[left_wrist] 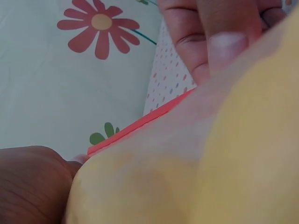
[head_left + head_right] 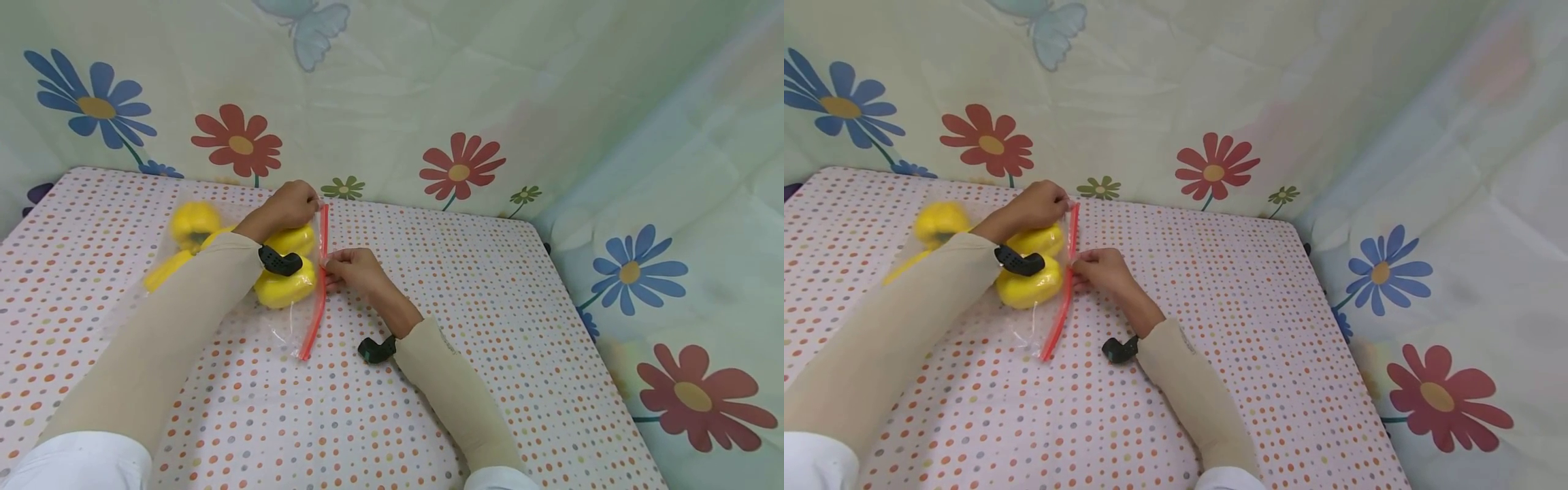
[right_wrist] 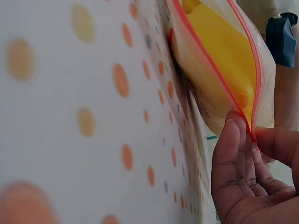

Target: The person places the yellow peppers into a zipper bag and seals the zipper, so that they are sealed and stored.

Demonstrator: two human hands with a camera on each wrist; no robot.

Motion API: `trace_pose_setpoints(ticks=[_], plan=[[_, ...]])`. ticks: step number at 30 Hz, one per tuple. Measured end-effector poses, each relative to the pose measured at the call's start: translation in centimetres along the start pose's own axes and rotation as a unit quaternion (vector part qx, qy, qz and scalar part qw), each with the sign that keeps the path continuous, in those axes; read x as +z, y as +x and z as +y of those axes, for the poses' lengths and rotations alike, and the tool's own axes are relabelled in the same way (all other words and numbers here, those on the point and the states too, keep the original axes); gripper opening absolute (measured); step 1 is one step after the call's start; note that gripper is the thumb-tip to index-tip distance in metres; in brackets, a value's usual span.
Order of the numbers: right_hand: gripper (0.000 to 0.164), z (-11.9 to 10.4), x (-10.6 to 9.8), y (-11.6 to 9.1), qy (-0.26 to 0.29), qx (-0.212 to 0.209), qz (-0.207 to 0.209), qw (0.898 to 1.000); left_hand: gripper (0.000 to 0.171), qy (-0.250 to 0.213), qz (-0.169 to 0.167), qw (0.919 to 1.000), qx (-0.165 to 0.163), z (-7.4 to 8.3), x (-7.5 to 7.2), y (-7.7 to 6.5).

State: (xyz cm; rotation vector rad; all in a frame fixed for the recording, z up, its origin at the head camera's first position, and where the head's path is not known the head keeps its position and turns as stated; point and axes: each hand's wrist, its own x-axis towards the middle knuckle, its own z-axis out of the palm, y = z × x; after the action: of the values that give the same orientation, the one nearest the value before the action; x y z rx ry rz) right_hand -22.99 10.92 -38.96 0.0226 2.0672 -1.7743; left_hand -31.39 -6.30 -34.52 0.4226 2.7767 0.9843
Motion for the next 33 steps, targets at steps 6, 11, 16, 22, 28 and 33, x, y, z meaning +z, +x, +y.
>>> trace_pose_setpoints(ticks=[6, 11, 16, 22, 28, 33], plan=[[0.018, 0.4, 0.1, -0.7, 0.005, 0.002, -0.004, 1.000, 0.030, 0.014, 0.003, 0.9998, 0.010, 0.2, 0.2, 0.1], [0.016, 0.5, 0.4, -1.4, 0.006, 0.021, -0.020, 1.000, 0.031, 0.014, 0.009, 0.9999, -0.001, 0.0, 0.0, 0.1], [0.015, 0.8, 0.4, -2.1, -0.005, 0.035, -0.024, 0.999, 0.032, 0.013, 0.014, 0.9998, 0.001, -0.1, -0.2, 0.2], [0.015, 1.1, 0.3, -3.1, -0.024, 0.044, -0.040, 0.998, 0.032, 0.005, 0.024, 0.9997, -0.008, -0.2, -0.3, 0.2], [0.014, 1.4, 0.3, -4.1, -0.024, 0.070, -0.057, 0.996, 0.033, -0.001, 0.031, 0.9995, -0.010, -0.3, -0.3, 0.1], [0.012, 1.7, 0.3, -4.6, -0.026, 0.077, -0.087, 0.993, 0.033, 0.005, 0.032, 0.9994, -0.014, -0.3, -0.4, 0.2]])
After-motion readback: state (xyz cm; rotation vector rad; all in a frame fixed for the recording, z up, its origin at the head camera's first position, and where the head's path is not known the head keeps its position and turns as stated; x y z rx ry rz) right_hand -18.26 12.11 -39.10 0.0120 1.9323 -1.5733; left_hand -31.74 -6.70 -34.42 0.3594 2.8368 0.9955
